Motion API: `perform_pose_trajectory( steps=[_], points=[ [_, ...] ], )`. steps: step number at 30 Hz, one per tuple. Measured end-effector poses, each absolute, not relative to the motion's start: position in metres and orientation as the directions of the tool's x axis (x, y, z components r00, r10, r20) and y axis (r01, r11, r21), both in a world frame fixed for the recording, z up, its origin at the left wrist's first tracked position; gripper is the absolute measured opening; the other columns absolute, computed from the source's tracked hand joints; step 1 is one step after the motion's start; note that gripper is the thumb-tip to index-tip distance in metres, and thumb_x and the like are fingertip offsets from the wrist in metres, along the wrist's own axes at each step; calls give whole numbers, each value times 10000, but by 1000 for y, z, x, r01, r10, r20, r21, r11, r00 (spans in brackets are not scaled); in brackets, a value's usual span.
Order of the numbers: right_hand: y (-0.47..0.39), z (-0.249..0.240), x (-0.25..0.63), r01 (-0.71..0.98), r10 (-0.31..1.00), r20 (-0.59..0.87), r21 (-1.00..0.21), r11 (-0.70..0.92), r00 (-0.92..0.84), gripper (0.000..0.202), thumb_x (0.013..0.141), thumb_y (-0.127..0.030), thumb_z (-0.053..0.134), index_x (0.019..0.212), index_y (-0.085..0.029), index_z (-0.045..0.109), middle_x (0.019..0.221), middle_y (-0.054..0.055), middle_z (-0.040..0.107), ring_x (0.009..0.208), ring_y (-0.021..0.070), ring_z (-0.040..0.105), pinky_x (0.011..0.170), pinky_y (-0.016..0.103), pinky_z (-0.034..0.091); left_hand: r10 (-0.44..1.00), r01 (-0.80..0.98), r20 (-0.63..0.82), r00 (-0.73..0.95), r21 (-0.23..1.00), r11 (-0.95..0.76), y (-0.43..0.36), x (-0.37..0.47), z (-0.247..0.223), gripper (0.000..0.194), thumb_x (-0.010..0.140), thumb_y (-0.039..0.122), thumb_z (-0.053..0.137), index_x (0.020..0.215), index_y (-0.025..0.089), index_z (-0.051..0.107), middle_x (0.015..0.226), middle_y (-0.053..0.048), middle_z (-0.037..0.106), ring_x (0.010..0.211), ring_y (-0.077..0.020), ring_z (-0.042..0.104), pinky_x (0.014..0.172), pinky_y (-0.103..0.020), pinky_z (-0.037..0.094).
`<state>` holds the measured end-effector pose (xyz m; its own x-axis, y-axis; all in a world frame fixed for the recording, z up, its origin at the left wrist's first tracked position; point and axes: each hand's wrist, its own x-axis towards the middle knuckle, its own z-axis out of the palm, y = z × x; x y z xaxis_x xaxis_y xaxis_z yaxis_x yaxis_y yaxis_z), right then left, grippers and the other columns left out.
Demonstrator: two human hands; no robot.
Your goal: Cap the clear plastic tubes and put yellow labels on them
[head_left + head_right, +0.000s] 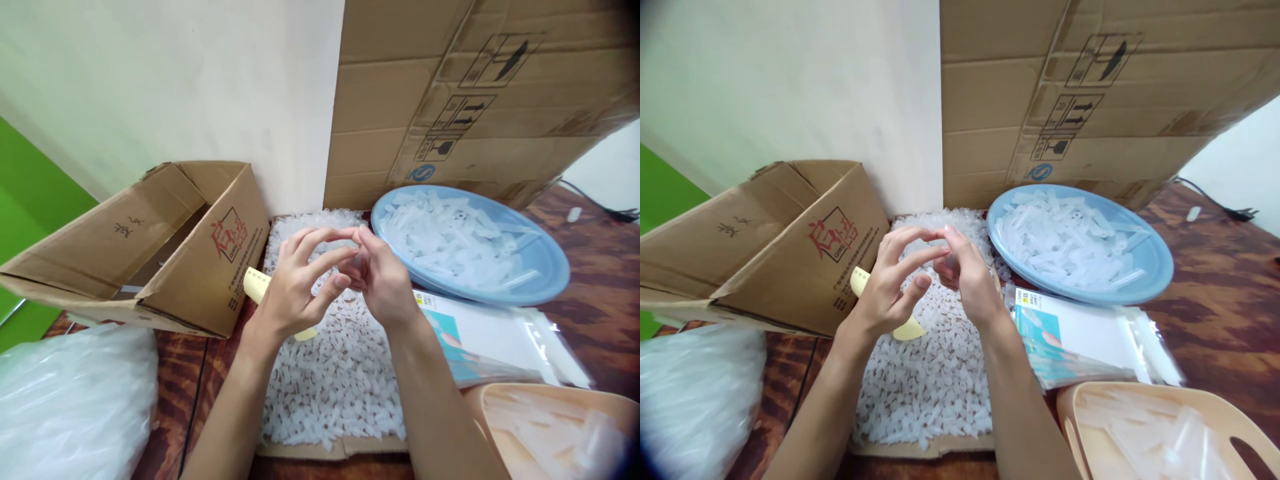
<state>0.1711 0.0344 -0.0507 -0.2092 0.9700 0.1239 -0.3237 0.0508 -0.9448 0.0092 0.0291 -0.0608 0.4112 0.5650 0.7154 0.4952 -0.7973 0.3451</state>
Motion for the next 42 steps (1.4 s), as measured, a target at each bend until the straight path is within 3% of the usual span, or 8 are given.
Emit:
perform_pose_trajectory(
  steps=[8,16,20,23,26,29,35,42],
  points=[
    [41,-58,155,-365,995,66,-927,91,81,104,811,-273,537,896,-233,582,575,-80,338,460,102,274,412,229,206,594,545,663,456,319,-775,27,18,-64,399,1084,442,438,1387,245,607,1508,-137,539,1401,-300,467,1163,-499,372],
    [44,-63,154,-387,991,34,-919,81,127,168,744,-248,551,908,-232,584,591,-67,397,486,108,342,437,235,247,573,601,648,502,215,-770,28,16,-64,397,1089,424,423,1385,220,591,1500,-153,560,1359,-317,503,1108,-496,413],
    [48,-66,151,-291,990,4,-956,44,138,122,802,-281,507,905,-243,560,599,-66,393,488,127,360,443,245,255,576,609,618,536,190,-770,30,15,-63,409,1096,413,394,1383,203,596,1488,-165,577,1319,-320,546,1065,-485,445],
    [45,-57,158,12,969,137,-990,137,207,130,916,-351,489,854,-249,540,632,-37,451,561,157,441,516,274,329,588,621,596,547,183,-762,31,14,-62,417,1093,417,406,1413,225,591,1498,-157,572,1298,-321,581,1046,-470,455],
    [21,-37,186,498,932,283,-856,140,224,332,1003,-455,451,747,-251,506,669,13,537,653,196,502,609,317,353,636,658,549,543,193,-728,30,15,-63,485,1083,398,462,1552,275,461,1477,-136,593,1208,-296,647,993,-422,483],
    [-33,-21,232,748,906,270,-660,-71,325,389,1013,-459,407,693,-257,496,672,40,589,649,227,538,621,344,344,700,680,444,560,237,-694,28,17,-64,490,1070,358,507,1543,237,469,1334,-125,679,1080,-274,699,920,-380,514],
    [-139,-52,330,837,866,128,-357,-415,484,306,881,-502,506,756,-279,676,789,105,756,755,358,698,664,428,450,824,773,-30,565,369,-517,16,20,-72,150,997,268,599,977,202,733,1022,-111,756,939,-286,731,830,-370,523],
    [-60,-40,330,957,958,102,-145,-253,269,358,1021,-384,441,1012,-213,755,1063,119,793,1008,311,733,844,399,516,827,858,-291,481,350,-376,14,25,-86,260,762,68,780,1000,169,751,1039,-130,780,961,-315,735,821,-379,547]
  ],
)
